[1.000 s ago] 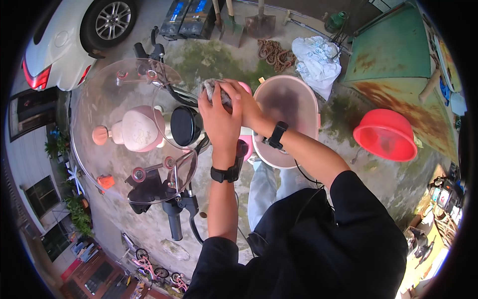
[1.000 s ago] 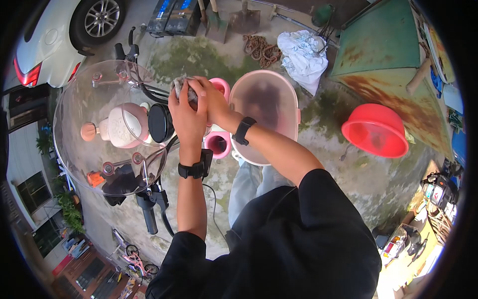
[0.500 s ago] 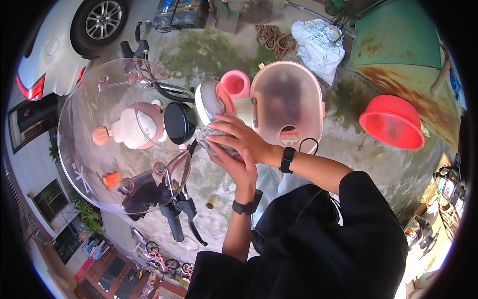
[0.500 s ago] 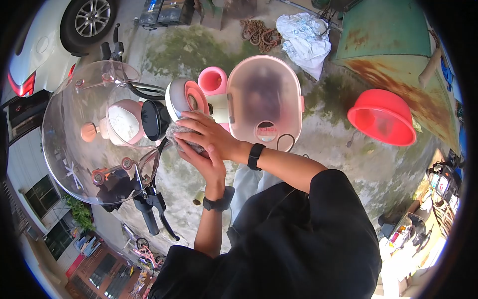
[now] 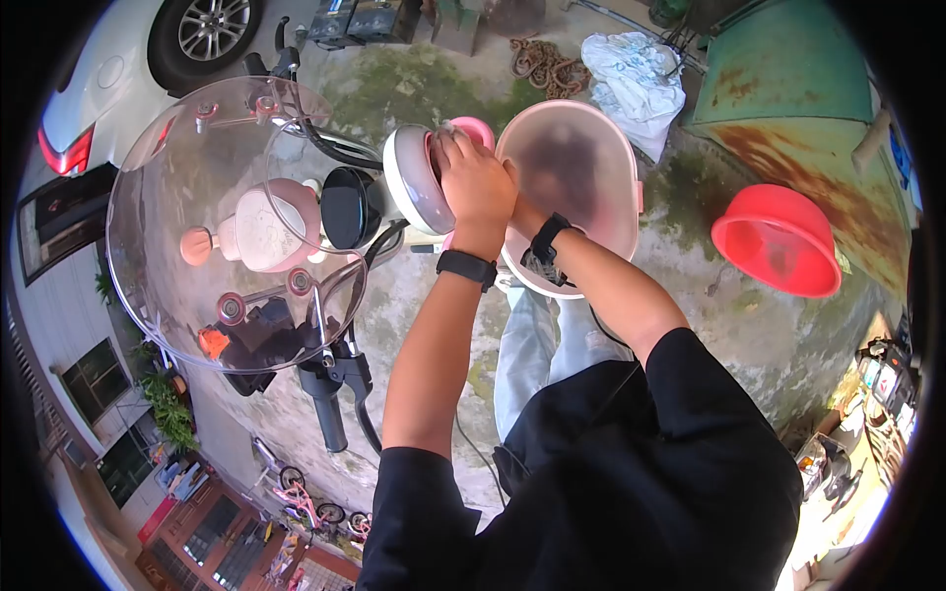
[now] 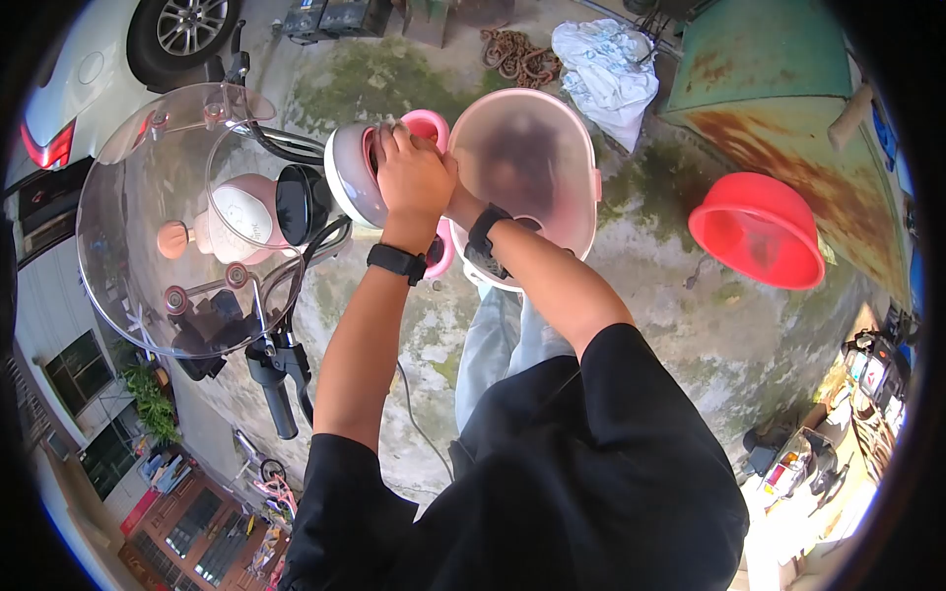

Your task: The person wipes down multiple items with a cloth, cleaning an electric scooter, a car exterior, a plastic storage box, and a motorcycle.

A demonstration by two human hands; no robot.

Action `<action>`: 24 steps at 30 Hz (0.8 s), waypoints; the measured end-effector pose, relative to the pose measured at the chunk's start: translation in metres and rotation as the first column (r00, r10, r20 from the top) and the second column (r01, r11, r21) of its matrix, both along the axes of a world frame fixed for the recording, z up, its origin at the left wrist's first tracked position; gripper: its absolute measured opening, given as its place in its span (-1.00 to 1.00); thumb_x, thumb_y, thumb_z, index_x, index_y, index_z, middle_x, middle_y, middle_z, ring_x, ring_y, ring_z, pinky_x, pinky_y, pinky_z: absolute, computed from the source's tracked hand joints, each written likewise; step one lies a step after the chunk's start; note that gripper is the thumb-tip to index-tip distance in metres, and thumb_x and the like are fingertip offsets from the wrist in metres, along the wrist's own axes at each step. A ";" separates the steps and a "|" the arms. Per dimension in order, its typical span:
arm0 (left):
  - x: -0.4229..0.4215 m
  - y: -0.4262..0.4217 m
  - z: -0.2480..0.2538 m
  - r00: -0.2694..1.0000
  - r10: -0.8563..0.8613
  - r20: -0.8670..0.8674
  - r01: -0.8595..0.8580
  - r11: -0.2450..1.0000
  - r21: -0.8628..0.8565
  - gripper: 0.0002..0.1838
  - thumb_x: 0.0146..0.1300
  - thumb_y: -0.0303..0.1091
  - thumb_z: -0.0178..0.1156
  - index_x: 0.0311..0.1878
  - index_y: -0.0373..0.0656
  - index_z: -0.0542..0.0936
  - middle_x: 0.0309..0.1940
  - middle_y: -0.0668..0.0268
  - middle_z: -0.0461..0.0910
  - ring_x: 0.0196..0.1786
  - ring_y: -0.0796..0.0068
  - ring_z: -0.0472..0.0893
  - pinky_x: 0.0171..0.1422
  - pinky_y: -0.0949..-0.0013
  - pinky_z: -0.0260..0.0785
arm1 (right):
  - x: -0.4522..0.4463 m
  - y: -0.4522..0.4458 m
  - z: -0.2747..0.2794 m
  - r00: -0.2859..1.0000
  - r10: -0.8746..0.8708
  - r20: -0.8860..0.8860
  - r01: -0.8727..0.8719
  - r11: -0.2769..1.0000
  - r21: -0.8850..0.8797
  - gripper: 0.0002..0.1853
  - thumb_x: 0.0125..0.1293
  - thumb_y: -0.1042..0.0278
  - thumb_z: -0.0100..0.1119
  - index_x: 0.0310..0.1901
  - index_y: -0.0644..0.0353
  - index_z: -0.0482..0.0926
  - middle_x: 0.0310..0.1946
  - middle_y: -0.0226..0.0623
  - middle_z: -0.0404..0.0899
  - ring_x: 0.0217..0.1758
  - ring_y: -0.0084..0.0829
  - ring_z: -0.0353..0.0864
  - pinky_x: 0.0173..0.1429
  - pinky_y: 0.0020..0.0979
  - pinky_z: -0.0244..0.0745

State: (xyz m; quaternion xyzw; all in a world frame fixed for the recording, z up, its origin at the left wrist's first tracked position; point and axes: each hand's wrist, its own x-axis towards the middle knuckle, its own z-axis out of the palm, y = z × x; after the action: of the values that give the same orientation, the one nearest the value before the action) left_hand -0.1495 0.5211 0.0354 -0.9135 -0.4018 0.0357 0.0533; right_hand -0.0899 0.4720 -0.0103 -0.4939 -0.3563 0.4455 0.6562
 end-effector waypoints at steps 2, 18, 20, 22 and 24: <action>-0.005 -0.017 -0.004 0.998 0.012 0.056 -0.012 1.000 -0.010 -0.42 0.27 -0.05 0.22 0.01 -0.51 0.64 0.20 -0.19 0.51 0.41 -0.20 0.36 0.56 -0.03 0.18 | -0.004 -0.025 -0.010 1.000 0.022 0.002 -0.022 0.998 -0.063 -0.35 0.27 0.30 0.30 0.39 0.23 0.39 0.36 -0.09 0.40 0.49 -0.08 0.32 0.58 -0.19 0.22; -0.015 -0.049 0.013 0.955 0.083 0.285 -0.052 0.992 -0.115 -0.25 0.24 -0.15 0.28 0.38 -0.45 0.36 0.39 -0.32 0.27 0.51 -0.35 0.20 0.56 -0.11 0.18 | -0.012 -0.043 -0.031 0.998 0.062 -0.022 -0.065 0.990 -0.124 -0.33 0.26 0.27 0.32 0.39 0.26 0.40 0.38 -0.06 0.39 0.48 -0.07 0.35 0.55 -0.16 0.25; -0.015 -0.039 -0.009 0.942 0.072 0.327 -0.031 0.991 -0.129 -0.41 0.33 -0.18 0.20 0.34 -0.35 0.45 0.37 -0.36 0.28 0.46 -0.44 0.23 0.53 -0.15 0.20 | -0.006 -0.032 -0.032 0.998 0.053 -0.028 -0.056 0.991 -0.125 -0.33 0.26 0.27 0.32 0.39 0.26 0.40 0.39 -0.06 0.39 0.48 -0.06 0.35 0.55 -0.16 0.25; -0.014 -0.044 -0.005 0.940 0.069 0.335 -0.021 0.989 -0.144 -0.42 0.33 -0.18 0.19 0.34 -0.33 0.46 0.38 -0.35 0.28 0.46 -0.44 0.22 0.53 -0.17 0.17 | -0.005 -0.036 -0.031 0.998 0.058 -0.026 -0.061 0.987 -0.146 -0.32 0.26 0.27 0.32 0.40 0.26 0.40 0.39 -0.05 0.39 0.48 -0.06 0.35 0.55 -0.16 0.26; -0.022 -0.055 0.002 0.924 0.090 0.371 -0.023 0.983 -0.180 -0.40 0.32 -0.18 0.20 0.35 -0.33 0.45 0.39 -0.34 0.26 0.48 -0.42 0.20 0.54 -0.18 0.15 | -0.007 -0.051 -0.029 0.997 0.077 -0.031 -0.081 0.982 -0.171 -0.32 0.26 0.26 0.33 0.40 0.27 0.40 0.39 -0.05 0.39 0.48 -0.06 0.36 0.54 -0.15 0.26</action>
State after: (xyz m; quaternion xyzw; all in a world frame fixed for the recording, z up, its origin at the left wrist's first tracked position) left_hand -0.1711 0.4659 0.0374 -0.8924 -0.4261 -0.1046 -0.1050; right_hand -0.0969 0.4212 -0.0394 -0.5289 -0.3279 0.5061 0.5972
